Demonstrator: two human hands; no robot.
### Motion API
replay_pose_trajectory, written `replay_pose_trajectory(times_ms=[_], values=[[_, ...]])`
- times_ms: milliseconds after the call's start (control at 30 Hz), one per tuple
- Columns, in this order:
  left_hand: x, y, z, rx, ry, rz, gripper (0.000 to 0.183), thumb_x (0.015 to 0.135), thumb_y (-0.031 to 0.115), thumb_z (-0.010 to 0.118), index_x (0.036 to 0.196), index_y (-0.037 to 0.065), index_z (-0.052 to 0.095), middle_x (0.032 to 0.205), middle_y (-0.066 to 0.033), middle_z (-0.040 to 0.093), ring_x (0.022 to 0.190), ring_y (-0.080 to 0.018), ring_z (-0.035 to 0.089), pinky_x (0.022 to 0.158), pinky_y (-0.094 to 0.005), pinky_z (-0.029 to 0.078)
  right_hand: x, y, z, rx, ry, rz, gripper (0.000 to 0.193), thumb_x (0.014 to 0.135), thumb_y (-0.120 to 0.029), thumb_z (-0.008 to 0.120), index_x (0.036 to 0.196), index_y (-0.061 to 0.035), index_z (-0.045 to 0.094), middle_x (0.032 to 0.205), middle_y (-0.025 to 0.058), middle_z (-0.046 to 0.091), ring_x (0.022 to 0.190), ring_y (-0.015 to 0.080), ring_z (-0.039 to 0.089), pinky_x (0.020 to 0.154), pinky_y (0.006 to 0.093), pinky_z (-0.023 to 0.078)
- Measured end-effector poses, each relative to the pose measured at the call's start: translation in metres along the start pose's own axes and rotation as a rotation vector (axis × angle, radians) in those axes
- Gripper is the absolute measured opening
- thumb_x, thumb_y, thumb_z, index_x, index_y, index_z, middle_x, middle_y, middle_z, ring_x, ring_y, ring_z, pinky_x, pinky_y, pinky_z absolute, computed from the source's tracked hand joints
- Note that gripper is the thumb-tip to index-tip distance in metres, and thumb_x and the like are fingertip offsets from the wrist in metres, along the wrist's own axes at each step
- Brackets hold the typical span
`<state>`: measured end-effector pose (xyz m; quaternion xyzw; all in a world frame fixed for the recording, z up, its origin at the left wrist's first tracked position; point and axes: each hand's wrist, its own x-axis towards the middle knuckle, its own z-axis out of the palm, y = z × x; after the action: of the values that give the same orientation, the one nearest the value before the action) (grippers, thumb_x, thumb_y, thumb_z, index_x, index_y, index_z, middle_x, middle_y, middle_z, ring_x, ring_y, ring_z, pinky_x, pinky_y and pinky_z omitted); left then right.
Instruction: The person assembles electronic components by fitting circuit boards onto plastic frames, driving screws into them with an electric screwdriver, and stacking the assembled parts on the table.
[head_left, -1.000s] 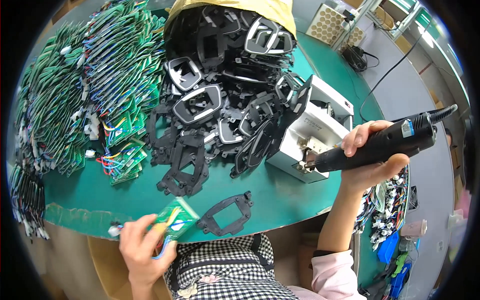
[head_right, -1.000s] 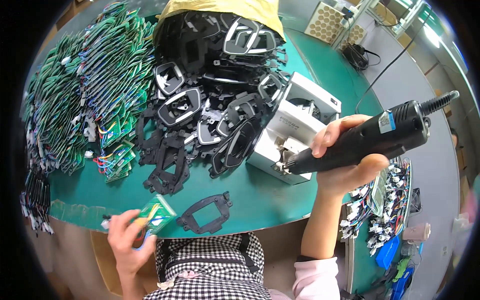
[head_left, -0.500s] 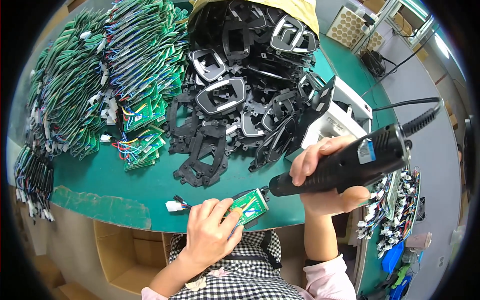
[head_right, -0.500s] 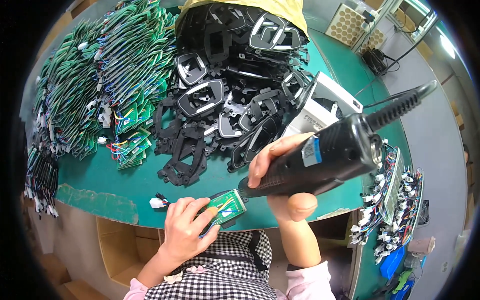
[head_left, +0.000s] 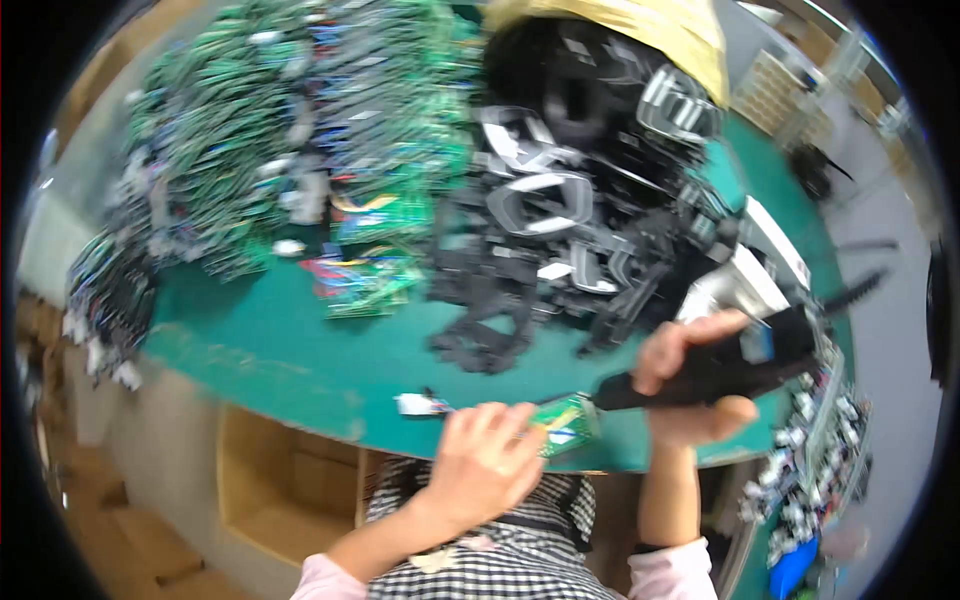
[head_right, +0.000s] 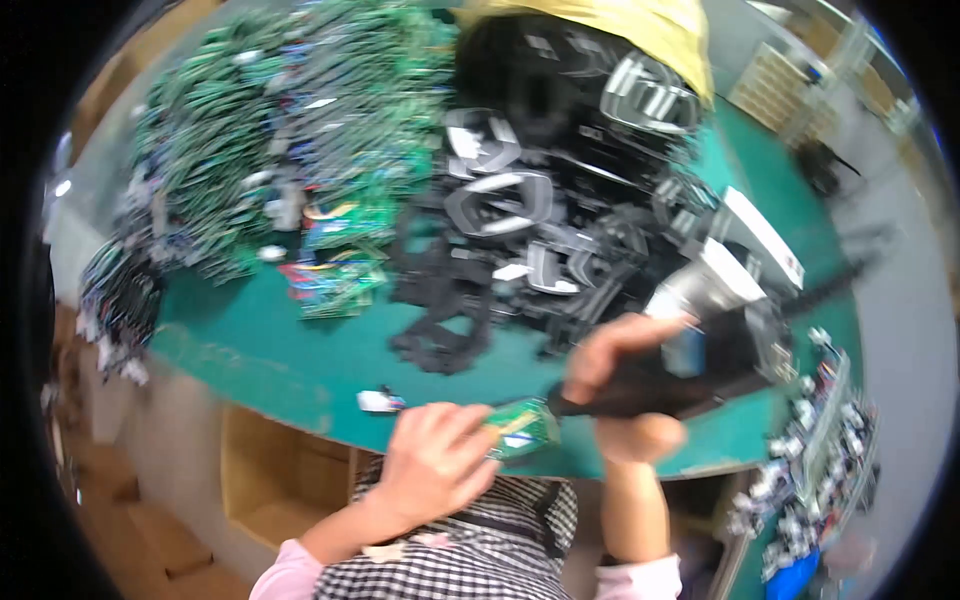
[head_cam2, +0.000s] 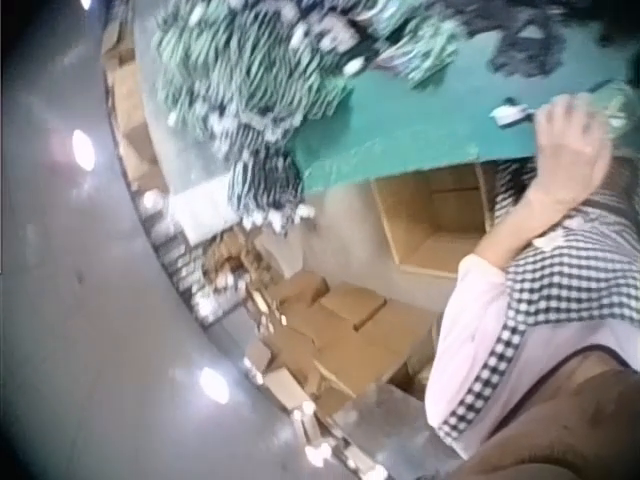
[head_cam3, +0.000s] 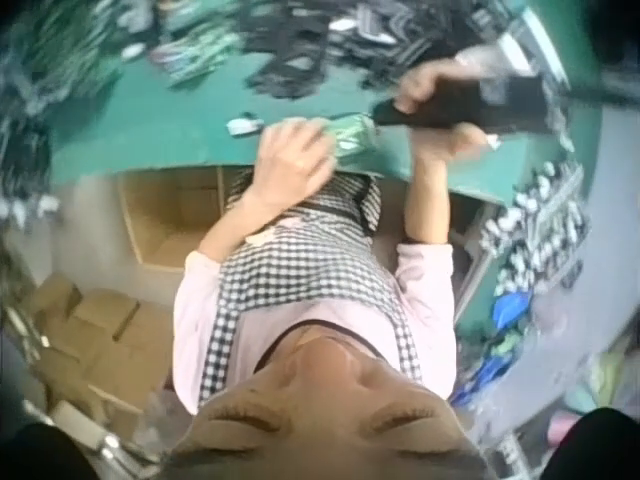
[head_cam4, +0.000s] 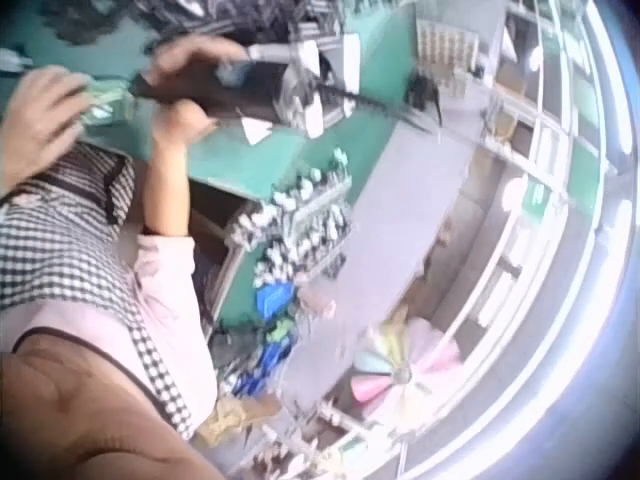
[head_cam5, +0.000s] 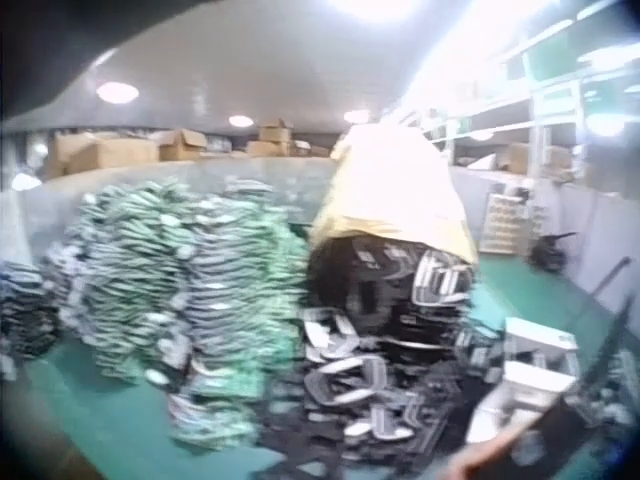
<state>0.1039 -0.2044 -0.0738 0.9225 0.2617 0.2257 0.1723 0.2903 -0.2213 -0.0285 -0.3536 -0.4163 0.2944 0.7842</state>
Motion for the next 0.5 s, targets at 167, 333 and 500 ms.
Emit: replay_pose_trajectory(times_ms=[167, 333, 500], values=[[-0.011, 0.015, 0.012, 0.001, 0.078, -0.028, 0.023, 0.067, 0.019, 0.056, 0.086, 0.006, 0.058, 0.105, -0.0123, 0.051, 0.092, -0.0258, 0.049, 0.071, -0.0371, 0.039, -0.014, 0.000, -0.031, 0.103, -0.015, -0.043, 0.071, 0.064, -0.059, 0.064, 0.105, -0.0048, 0.046, 0.063, 0.0023, 0.036, 0.050, 0.0109, 0.036, 0.039, 0.0185, 0.031], [-0.017, 0.013, 0.021, -0.002, 0.278, 0.025, 0.013, 0.067, 0.025, 0.057, 0.064, 0.014, 0.052, 0.078, -0.0046, 0.046, 0.077, -0.0218, 0.044, 0.060, -0.0365, 0.033, -0.003, -0.017, -0.001, 0.252, -0.369, 0.021, 0.062, 0.067, -0.047, 0.069, 0.100, 0.0022, 0.051, 0.075, 0.0133, 0.052, 0.058, 0.0204, 0.047, 0.045, 0.0259, 0.038], [-0.013, 0.003, 0.029, -0.067, 0.194, 0.066, 0.015, 0.067, 0.028, 0.057, 0.064, 0.014, 0.053, 0.077, -0.0051, 0.047, 0.079, -0.0231, 0.044, 0.061, -0.0380, 0.034, 0.000, -0.011, -0.011, 0.249, -0.354, 0.087, 0.067, 0.064, -0.051, 0.069, 0.102, 0.0010, 0.052, 0.076, 0.0144, 0.053, 0.059, 0.0208, 0.049, 0.048, 0.0271, 0.040]])
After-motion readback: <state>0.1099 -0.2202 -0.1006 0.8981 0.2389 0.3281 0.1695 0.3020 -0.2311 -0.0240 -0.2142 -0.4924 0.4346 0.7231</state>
